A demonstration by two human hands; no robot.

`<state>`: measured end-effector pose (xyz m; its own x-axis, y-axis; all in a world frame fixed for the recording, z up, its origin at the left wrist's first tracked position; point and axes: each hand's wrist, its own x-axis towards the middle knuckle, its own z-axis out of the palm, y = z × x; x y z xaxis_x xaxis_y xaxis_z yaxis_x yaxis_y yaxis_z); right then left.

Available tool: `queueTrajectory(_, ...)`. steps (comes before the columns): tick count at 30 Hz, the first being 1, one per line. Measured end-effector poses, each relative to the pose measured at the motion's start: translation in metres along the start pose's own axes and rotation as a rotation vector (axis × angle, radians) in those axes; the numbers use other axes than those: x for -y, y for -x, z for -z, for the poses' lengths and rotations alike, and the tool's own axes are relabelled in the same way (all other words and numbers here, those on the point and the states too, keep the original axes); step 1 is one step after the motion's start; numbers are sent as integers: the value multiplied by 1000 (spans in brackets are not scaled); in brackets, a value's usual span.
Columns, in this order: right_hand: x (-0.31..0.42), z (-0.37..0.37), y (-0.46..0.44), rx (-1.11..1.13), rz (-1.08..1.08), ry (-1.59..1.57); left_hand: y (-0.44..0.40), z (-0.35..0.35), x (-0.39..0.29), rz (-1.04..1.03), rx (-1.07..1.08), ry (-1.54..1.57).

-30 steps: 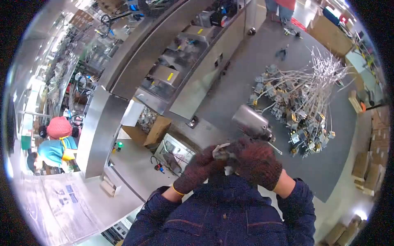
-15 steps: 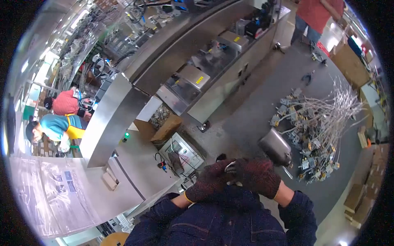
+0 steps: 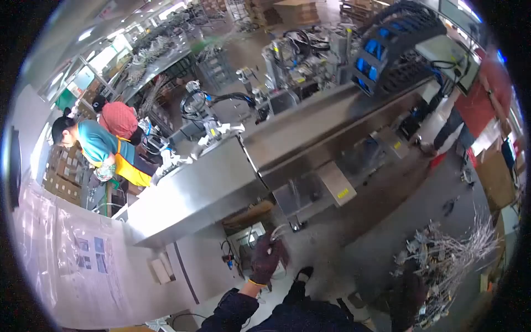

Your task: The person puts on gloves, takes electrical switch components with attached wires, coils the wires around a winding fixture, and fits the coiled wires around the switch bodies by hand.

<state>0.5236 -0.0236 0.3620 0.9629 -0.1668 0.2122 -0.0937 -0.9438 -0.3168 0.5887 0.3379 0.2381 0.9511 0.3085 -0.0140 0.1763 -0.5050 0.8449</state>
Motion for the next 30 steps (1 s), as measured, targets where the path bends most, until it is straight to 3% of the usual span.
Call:
queueTrajectory(2,13,6,-2,43,-21,-83,-33,7,25,-158,-260,-82)
queueTrajectory(3,13,3,-2,39,-21,-75,-53,19,24,-64,-264,-90)
queueTrajectory(4,7,1,-2,53,32,-109,-82,12,90,-338,-422,-433)
queueTrajectory(6,-4,-1,-6,68,67,-123,-119,25,95,-178,-391,-522)
queueTrajectory(8,-11,-4,-5,47,360,229,-149,33,112,-115,-363,-652)
queueTrajectory(11,-12,-3,14,89,261,450,-179,35,133,-88,-288,-837)
queueTrajectory(13,2,16,-6,217,91,300,-190,29,139,-105,-234,-926)
queueTrajectory(14,-6,12,-5,169,-178,48,-193,26,141,-119,-206,-968)
queueTrajectory(15,-12,11,-9,58,-93,-33,-195,20,141,-142,-188,-1019)
queueTrajectory(17,-21,22,-15,126,-132,-178,-184,6,137,-249,-170,-1148)
queueTrajectory(19,-56,10,-8,164,-215,-431,-153,-20,134,-492,-207,-1312)
queueTrajectory(21,-85,2,-14,125,-321,-729,-93,-66,136,-746,-239,-1216)
queueTrajectory(22,-100,0,-25,109,-331,-735,-62,-80,122,-691,-92,-1016)
queueTrajectory(23,-115,-3,-37,30,-205,-340,-31,-94,107,-619,36,-812)
queueTrajectory(24,-127,-10,-45,-44,-80,55,-6,-95,60,-485,366,-645)
queueTrajectory(25,-139,-20,-49,74,-35,120,16,-103,51,-431,502,-510)
queueTrajectory(26,-153,-42,-51,192,9,184,30,-107,34,-646,516,-511)
queueTrajectory(27,-200,-116,-43,436,79,271,42,-112,22,-674,597,-471)
queueTrajectory(28,-186,-102,-45,434,170,321,55,-118,10,-697,680,-429)
queueTrajectory(30,-193,-114,-52,466,113,298,61,-120,-4,-763,699,-405)
